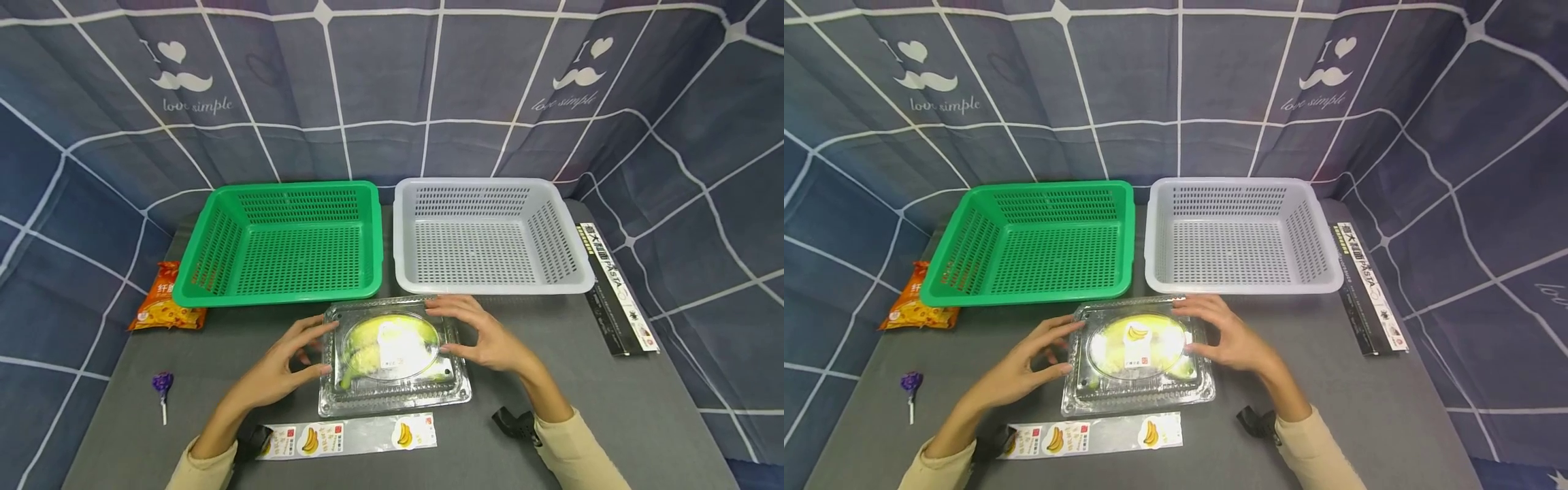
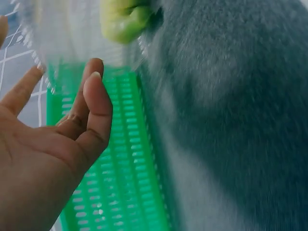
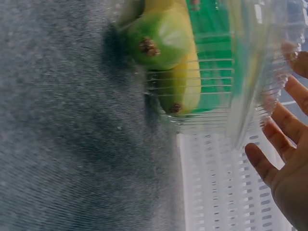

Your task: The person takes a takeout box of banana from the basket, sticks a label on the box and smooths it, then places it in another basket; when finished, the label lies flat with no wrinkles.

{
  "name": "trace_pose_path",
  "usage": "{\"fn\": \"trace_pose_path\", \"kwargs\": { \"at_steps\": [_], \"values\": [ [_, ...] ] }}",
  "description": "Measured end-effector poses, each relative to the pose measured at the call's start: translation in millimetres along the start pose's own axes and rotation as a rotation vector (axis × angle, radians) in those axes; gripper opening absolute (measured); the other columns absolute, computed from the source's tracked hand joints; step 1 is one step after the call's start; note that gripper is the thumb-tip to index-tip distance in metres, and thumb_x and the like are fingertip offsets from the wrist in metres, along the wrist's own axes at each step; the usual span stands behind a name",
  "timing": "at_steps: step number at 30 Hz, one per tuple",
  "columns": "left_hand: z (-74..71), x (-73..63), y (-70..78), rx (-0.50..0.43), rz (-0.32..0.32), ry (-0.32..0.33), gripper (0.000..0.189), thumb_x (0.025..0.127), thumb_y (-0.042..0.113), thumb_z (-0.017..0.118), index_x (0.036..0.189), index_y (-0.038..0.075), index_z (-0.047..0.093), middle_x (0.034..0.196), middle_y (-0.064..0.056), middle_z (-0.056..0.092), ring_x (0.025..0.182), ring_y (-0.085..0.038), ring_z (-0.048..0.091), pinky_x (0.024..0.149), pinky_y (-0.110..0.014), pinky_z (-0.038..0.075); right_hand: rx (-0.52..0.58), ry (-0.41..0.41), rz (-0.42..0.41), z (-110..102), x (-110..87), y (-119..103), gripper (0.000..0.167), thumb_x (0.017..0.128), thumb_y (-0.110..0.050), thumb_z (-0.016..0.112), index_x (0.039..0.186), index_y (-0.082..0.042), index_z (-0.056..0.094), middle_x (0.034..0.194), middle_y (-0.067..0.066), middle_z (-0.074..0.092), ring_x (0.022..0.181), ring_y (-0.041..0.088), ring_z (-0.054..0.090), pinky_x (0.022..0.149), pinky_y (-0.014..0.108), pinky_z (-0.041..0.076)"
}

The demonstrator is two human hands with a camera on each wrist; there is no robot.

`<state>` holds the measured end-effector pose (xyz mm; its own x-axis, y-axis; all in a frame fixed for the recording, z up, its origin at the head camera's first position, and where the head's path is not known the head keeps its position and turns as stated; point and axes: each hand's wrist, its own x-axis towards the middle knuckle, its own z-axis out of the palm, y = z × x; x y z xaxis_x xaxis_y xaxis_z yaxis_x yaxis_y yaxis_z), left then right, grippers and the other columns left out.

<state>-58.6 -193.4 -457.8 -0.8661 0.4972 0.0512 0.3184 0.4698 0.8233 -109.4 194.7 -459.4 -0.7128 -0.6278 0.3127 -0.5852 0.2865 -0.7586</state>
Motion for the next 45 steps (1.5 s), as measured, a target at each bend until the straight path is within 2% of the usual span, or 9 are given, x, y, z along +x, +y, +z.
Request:
{"fn": "trace_pose_path", "kwargs": {
  "at_steps": [7,13,18,27,29,32,36,42,45],
  "values": [
    [5.7,8.7,-5.1,-0.135,-0.016,-0.015,0.072,0.084,0.018,0.079,0.146,0.02,0.044,0.156,-0.022,0.02,0.082,-0.018,0.057,0.067,-0.028,0.05,0.012,0.0,0.012,4.5,-4.0,3.3,0.058,0.081,-0.017,0.081,0.134,-0.012,0.059,0.144,0.01,0.052,0.139,0.033,0.035,0.111,0.061,0.026],
    [6.5,9.0,-5.1,-0.177,-0.009,-0.036,0.08,0.082,0.017,0.08,0.149,0.017,0.038,0.155,-0.02,0.023,0.073,-0.013,0.056,0.065,-0.027,0.052,0.007,0.001,0.015,3.1,-3.8,2.9,0.06,0.079,-0.015,0.082,0.134,-0.012,0.059,0.144,0.009,0.052,0.139,0.032,0.036,0.112,0.058,0.026],
    [7.6,8.2,-4.2,-0.168,-0.017,-0.033,0.08,0.081,0.018,0.081,0.149,0.018,0.039,0.153,-0.019,0.026,0.071,-0.011,0.056,0.064,-0.027,0.053,-0.005,0.032,0.015,0.2,-3.5,-1.1,0.063,0.074,-0.008,0.084,0.131,-0.003,0.059,0.142,0.016,0.053,0.135,0.035,0.04,0.114,0.047,0.026],
    [8.2,5.2,-1.0,-0.148,-0.031,-0.016,0.082,0.081,0.021,0.082,0.151,0.019,0.038,0.153,-0.022,0.025,0.071,-0.017,0.055,0.065,-0.026,0.053,-0.055,0.235,-0.006,-31.4,-3.3,-30.9,0.063,0.067,0.011,0.081,0.126,0.01,0.057,0.132,0.028,0.055,0.129,0.041,0.042,0.114,0.027,0.026],
    [8.5,4.0,-0.6,-0.152,-0.031,-0.016,0.083,0.081,0.021,0.081,0.151,0.018,0.038,0.153,-0.022,0.027,0.072,-0.017,0.055,0.065,-0.026,0.053,-0.106,0.296,0.026,-38.2,-7.3,-30.0,0.062,0.067,0.013,0.08,0.126,0.01,0.058,0.132,0.028,0.055,0.129,0.044,0.041,0.114,0.027,0.024],
    [9.4,3.0,-1.7,-0.164,-0.027,-0.017,0.082,0.082,0.019,0.081,0.152,0.017,0.037,0.152,-0.021,0.028,0.073,-0.013,0.055,0.066,-0.026,0.053,-0.184,0.382,0.075,-48.8,-21.1,-6.3,0.063,0.069,0.011,0.08,0.128,0.003,0.06,0.136,0.024,0.055,0.136,0.032,0.037,0.115,0.027,0.02],
    [9.7,4.2,-2.6,-0.178,-0.023,-0.02,0.082,0.082,0.018,0.08,0.152,0.017,0.037,0.151,-0.02,0.029,0.074,-0.011,0.056,0.066,-0.026,0.054,-0.215,0.491,0.127,-66.5,-39.8,27.1,0.063,0.072,0.01,0.079,0.131,-0.002,0.061,0.14,0.021,0.053,0.141,0.015,0.031,0.116,0.035,0.017],
    [9.1,5.5,-2.1,-0.194,-0.03,-0.031,0.083,0.083,0.017,0.08,0.153,0.017,0.035,0.151,-0.02,0.028,0.075,-0.011,0.056,0.065,-0.027,0.054,-0.296,0.612,0.27,-91.9,-50.1,41.2,0.061,0.075,0.006,0.077,0.133,-0.002,0.059,0.141,0.025,0.049,0.14,0.038,0.029,0.114,0.056,0.016],
    [9.1,4.9,-2.6,-0.205,-0.028,-0.042,0.085,0.083,0.017,0.079,0.154,0.017,0.032,0.151,-0.021,0.027,0.075,-0.011,0.056,0.065,-0.027,0.053,-0.359,0.608,0.343,-98.3,-52.5,47.2,0.062,0.077,0.0,0.079,0.135,-0.002,0.056,0.145,0.029,0.043,0.142,0.048,0.023,0.113,0.064,0.01]
  ]
}}
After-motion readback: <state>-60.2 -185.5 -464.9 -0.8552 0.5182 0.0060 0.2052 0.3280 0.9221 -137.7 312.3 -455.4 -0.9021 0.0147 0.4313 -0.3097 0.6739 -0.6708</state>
